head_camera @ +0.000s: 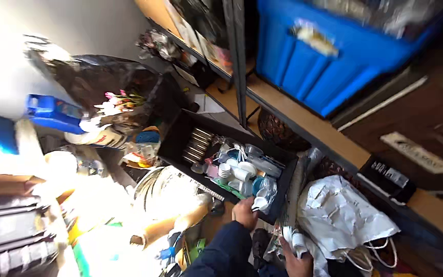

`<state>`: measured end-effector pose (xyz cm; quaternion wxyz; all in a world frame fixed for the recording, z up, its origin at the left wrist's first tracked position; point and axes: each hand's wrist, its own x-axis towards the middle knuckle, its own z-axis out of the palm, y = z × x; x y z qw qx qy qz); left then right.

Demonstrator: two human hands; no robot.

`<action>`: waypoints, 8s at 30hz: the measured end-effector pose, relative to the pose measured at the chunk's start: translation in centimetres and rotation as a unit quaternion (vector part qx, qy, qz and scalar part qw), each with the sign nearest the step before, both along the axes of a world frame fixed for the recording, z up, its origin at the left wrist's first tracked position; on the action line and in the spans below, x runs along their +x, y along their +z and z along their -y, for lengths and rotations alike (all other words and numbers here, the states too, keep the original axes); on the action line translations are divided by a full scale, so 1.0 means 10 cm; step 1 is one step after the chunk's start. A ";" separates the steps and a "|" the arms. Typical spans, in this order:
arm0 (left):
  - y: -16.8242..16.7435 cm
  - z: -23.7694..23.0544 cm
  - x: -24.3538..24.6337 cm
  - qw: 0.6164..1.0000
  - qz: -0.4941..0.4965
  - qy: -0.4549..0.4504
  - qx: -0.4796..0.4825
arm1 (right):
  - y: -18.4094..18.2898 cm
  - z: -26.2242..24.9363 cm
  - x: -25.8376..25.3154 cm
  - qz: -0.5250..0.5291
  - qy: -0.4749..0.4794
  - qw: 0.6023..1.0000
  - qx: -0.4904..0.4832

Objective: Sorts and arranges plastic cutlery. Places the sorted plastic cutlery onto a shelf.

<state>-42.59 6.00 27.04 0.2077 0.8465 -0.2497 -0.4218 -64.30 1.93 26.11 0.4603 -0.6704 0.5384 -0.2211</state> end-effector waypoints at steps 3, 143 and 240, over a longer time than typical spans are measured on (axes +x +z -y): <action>1.29 -0.17 -0.45 0.932 -0.219 0.272 -0.099 | 0.97 0.02 -0.11 -0.015 0.000 0.993 0.115; 6.68 -1.45 -0.46 0.778 -0.419 -0.182 -0.431 | 7.11 -0.11 0.38 0.317 0.318 0.890 -0.076; 6.91 -0.73 -1.81 0.858 0.142 -0.459 -0.180 | 6.29 -0.08 -1.59 0.331 0.296 0.880 0.168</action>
